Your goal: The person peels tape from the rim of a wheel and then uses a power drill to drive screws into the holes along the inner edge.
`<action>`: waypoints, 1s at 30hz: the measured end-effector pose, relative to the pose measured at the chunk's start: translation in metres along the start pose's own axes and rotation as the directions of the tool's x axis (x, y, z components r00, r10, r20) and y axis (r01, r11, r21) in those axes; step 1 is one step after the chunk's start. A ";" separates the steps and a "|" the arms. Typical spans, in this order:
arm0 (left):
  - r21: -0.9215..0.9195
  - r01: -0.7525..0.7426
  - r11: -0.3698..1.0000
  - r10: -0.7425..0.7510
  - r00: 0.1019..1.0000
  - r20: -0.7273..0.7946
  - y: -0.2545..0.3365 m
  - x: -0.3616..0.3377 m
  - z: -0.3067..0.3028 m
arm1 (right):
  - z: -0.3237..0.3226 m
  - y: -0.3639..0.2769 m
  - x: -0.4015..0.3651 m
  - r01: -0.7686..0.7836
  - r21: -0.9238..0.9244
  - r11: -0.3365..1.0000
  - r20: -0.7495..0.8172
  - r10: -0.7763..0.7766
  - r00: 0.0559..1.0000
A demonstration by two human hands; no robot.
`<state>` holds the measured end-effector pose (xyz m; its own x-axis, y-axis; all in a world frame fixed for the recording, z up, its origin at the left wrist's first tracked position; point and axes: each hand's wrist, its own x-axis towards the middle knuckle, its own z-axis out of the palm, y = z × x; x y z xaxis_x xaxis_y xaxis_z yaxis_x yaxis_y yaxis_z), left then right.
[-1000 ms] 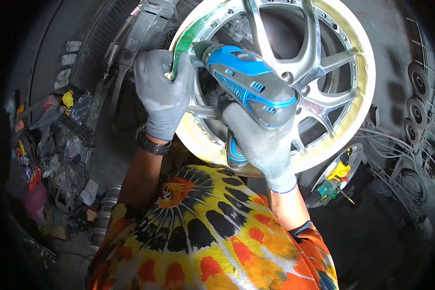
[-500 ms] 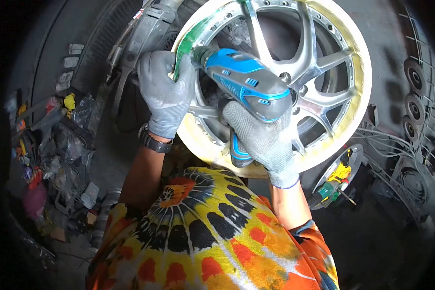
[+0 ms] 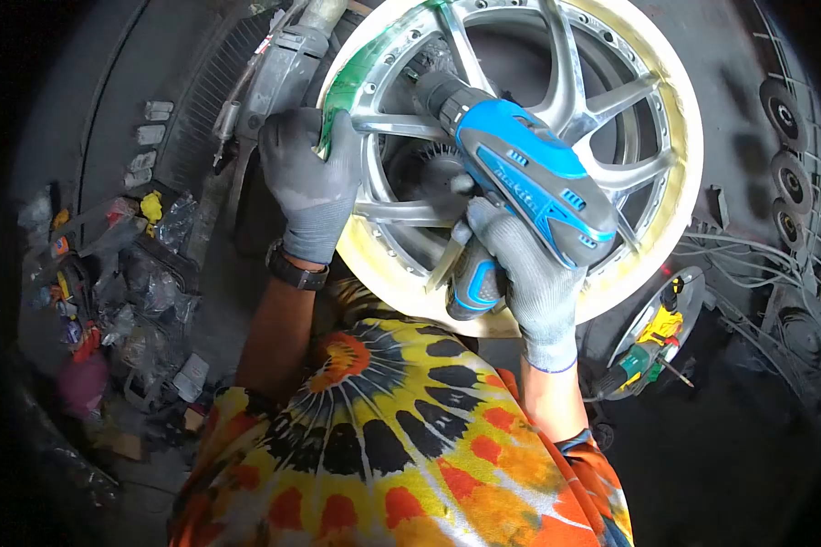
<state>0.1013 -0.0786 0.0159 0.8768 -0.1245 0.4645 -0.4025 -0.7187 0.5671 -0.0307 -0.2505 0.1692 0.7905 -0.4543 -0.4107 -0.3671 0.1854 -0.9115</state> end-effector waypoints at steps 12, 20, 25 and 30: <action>0.068 0.002 0.998 -0.002 1.000 0.002 0.012 0.000 -0.011 | -0.029 0.021 -0.022 0.018 0.055 0.998 -0.014 -0.017 1.000; 0.048 0.037 0.998 -0.036 0.999 -0.014 0.009 -0.003 -0.005 | -0.020 0.013 -0.020 0.008 0.034 0.999 0.005 -0.008 1.000; 0.079 -0.020 0.997 0.024 0.999 -0.048 0.011 0.000 -0.004 | -0.011 0.013 -0.003 -0.029 -0.221 0.975 0.109 0.054 0.993; -0.017 0.033 0.999 -0.033 0.999 -0.024 0.008 0.000 -0.003 | 0.007 0.015 0.012 0.029 -0.164 0.986 0.172 -0.001 0.985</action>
<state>0.0974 -0.0823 0.0223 0.8832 -0.0843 0.4614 -0.3779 -0.7104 0.5937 -0.0233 -0.2468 0.1507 0.8633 -0.2977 -0.4075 -0.4191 0.0269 -0.9075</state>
